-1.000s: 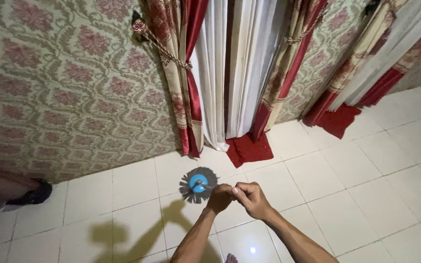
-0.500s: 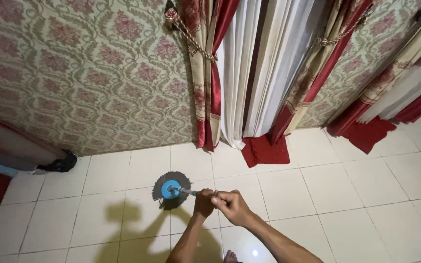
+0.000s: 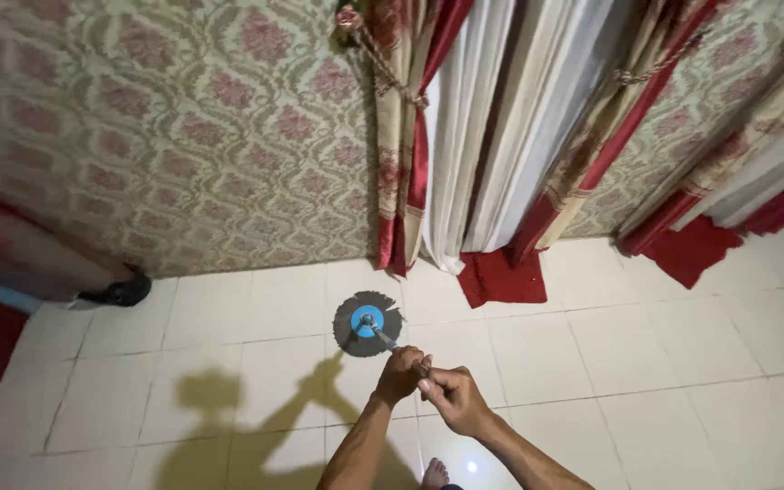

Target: Mopping the tiled floor in a residential hallway.

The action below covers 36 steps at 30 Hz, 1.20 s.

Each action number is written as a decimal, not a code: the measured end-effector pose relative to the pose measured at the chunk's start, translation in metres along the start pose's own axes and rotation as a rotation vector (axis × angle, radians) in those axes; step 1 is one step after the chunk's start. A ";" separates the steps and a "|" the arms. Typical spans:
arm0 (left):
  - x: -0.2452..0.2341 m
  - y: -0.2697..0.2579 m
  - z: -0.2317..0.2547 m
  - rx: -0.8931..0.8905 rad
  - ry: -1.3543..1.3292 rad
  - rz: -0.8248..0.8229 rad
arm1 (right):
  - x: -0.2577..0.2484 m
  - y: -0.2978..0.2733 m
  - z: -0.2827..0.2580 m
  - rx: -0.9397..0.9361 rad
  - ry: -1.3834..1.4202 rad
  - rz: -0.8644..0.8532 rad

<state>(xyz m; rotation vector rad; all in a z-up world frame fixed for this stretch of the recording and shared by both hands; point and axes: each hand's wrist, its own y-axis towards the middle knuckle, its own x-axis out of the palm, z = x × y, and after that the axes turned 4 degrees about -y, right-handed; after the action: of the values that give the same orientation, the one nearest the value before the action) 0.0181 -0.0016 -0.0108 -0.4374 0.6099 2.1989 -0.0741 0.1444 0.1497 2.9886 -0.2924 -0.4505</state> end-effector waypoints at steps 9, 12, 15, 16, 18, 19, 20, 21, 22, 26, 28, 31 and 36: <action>-0.073 -0.106 -0.032 -0.031 0.247 0.133 | 0.091 0.002 -0.022 -0.043 0.026 -0.132; -0.097 -0.159 -0.059 -0.131 0.297 0.135 | 0.137 -0.002 -0.030 -0.037 0.021 -0.211; -0.128 -0.212 -0.063 -0.240 0.280 0.193 | 0.190 -0.007 -0.020 -0.049 0.075 -0.314; -0.134 -0.231 -0.071 -0.258 0.286 0.216 | 0.208 -0.006 -0.015 -0.057 0.078 -0.343; -0.146 -0.273 -0.080 -0.373 0.178 0.399 | 0.245 -0.007 -0.008 -0.152 0.154 -0.435; -0.154 -0.288 -0.079 -0.388 0.186 0.424 | 0.257 -0.006 -0.016 -0.161 0.159 -0.464; -0.162 -0.303 -0.077 -0.356 0.264 0.470 | 0.267 -0.005 -0.024 -0.174 0.093 -0.490; -0.169 -0.317 -0.072 -0.325 0.338 0.507 | 0.276 -0.006 -0.034 -0.183 0.026 -0.511; -0.172 -0.331 -0.072 -0.342 0.344 0.524 | 0.286 -0.006 -0.035 -0.187 0.031 -0.535; -0.185 -0.353 -0.059 -0.348 0.424 0.555 | 0.312 -0.006 -0.043 -0.188 0.035 -0.623; -0.184 -0.347 -0.059 -0.452 0.296 0.586 | 0.314 -0.003 -0.041 -0.156 -0.040 -0.657; -0.178 -0.320 -0.072 -0.734 0.152 0.373 | 0.296 0.009 -0.040 -0.177 -0.005 -0.577; -0.158 -0.260 -0.071 -0.176 0.364 0.425 | 0.242 0.008 -0.071 -0.346 0.115 -0.412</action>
<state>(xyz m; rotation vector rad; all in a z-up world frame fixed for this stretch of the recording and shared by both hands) 0.3256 0.0108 -0.0649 -0.8807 0.7589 2.6121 0.1727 0.0920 0.1499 2.7066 0.3810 -0.3199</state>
